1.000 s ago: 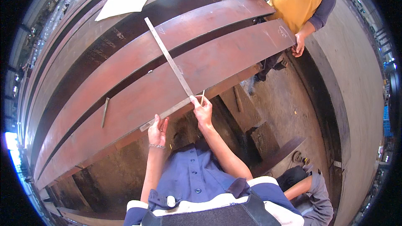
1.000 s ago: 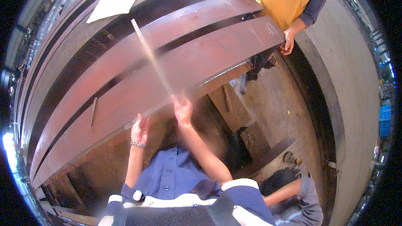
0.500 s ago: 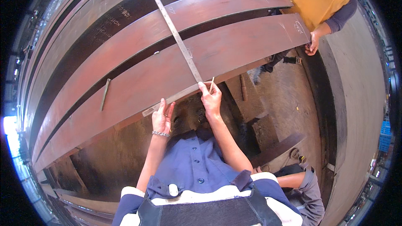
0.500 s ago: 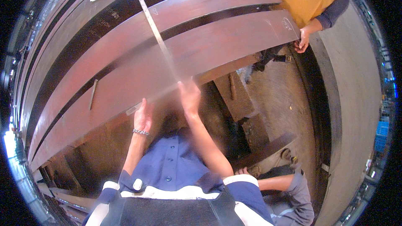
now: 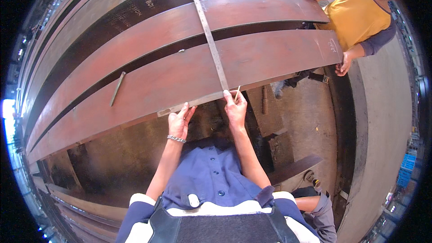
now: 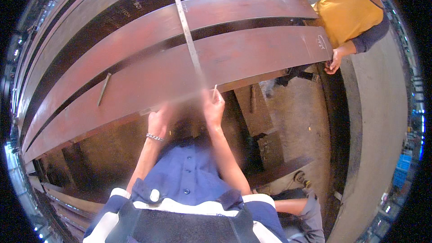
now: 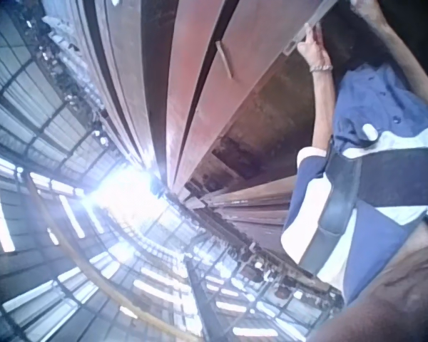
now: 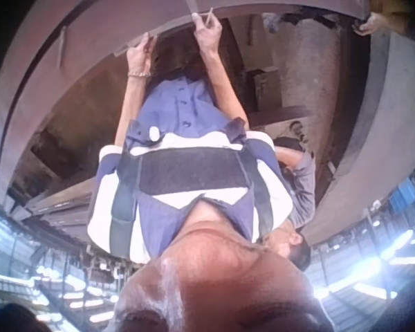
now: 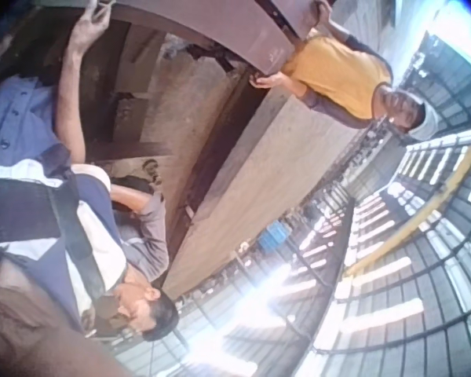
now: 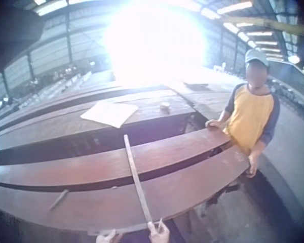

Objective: The person measures lengths on large metal plates using a tape measure and marks them with a marker. They then use a square ruler to draw perpendicular lines on the plates. The person works alongside another worker in a metal fabrication workshop.

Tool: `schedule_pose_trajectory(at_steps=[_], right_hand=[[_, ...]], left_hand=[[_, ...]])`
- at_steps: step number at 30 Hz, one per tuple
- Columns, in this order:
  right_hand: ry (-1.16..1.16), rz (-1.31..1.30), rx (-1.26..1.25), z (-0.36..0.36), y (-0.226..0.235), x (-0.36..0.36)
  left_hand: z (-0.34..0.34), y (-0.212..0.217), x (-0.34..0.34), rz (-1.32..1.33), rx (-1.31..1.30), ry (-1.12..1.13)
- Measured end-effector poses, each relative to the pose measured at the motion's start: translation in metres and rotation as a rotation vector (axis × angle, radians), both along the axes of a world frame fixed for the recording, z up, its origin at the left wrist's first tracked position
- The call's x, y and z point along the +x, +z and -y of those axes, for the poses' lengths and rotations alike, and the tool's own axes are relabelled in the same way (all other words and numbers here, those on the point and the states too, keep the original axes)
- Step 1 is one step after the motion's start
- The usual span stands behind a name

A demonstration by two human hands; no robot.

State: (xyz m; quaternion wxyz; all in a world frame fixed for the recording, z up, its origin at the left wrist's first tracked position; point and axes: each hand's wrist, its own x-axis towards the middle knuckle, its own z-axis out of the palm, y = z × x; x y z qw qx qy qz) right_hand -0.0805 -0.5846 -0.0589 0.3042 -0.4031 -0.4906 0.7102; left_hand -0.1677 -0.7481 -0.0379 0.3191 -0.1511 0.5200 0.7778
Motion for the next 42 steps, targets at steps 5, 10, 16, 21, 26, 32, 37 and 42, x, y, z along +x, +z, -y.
schedule_pose_trajectory(at_steps=[5,10,16,21,26,32,37,42], right_hand=[[-0.004,0.079,0.165,0.001,-0.024,-0.004],[-0.025,0.118,0.122,0.007,-0.009,-0.006],[-0.017,0.167,0.146,0.008,-0.004,-0.007],[-0.041,0.118,0.119,0.01,0.014,-0.007],[-0.04,0.136,0.094,0.011,0.006,-0.008],[-0.03,0.043,0.029,0.008,0.005,-0.007],[0.012,0.082,-0.043,0.006,0.024,-0.004],[0.045,0.177,0.117,-0.002,0.01,-0.001]], left_hand=[[-0.006,-0.007,0.007,0.023,-0.021,0.131],[-0.019,0.01,0.012,0.0,-0.047,0.19],[-0.016,0.005,0.01,-0.018,-0.014,0.186],[-0.017,0.014,0.009,-0.026,-0.062,0.196],[-0.011,0.012,0.008,-0.017,-0.105,0.147],[-0.018,0.017,0.012,-0.033,-0.09,0.219],[-0.019,0.015,0.013,-0.011,-0.065,0.249],[-0.024,0.014,0.013,-0.011,-0.067,0.29]])
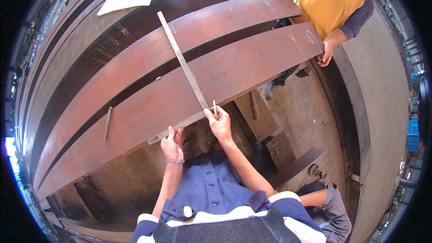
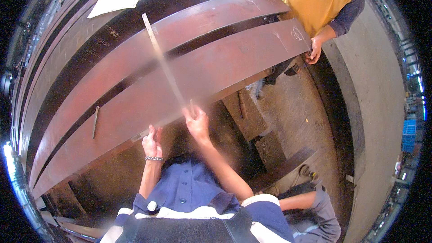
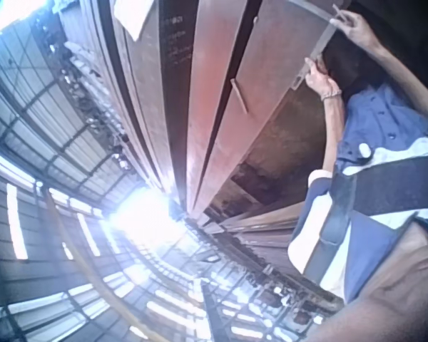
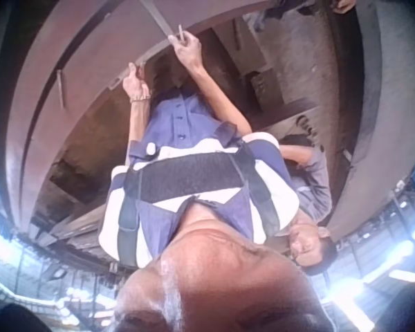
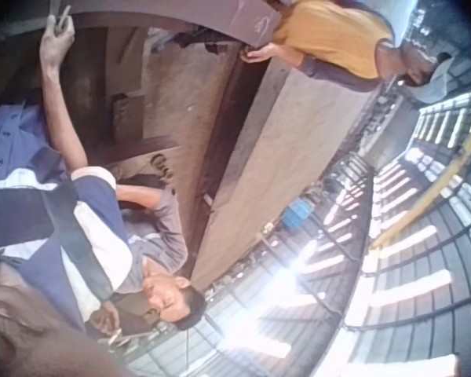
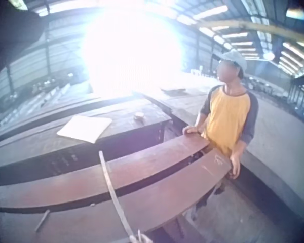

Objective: The person measures lengths on large metal plates using a tape measure and marks them with a marker. They then use a square ruler to draw perpendicular lines on the plates. The person works alongside another worker in a metal fabrication workshop.

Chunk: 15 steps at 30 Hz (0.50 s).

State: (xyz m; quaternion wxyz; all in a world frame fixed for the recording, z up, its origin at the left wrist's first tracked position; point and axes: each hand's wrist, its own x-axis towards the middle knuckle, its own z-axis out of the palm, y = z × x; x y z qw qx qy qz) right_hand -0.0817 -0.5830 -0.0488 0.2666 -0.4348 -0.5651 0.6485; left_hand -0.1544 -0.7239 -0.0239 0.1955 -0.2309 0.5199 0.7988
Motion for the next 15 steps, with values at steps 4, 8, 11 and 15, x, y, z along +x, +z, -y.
schedule_pose_trajectory(at_steps=[4,8,11,15], right_hand=[[0.034,0.242,0.194,-0.008,0.019,0.007],[0.098,0.359,0.558,-0.026,0.067,-0.001],[0.221,0.328,0.816,-0.056,0.066,-0.029],[0.404,0.474,0.821,-0.079,0.081,-0.076]], left_hand=[[0.001,0.0,0.001,0.014,-0.012,-0.014],[0.003,-0.011,-0.001,0.041,-0.034,0.006],[-0.003,-0.008,0.001,0.027,-0.012,0.039],[-0.006,-0.007,0.0,0.05,-0.037,0.049]])
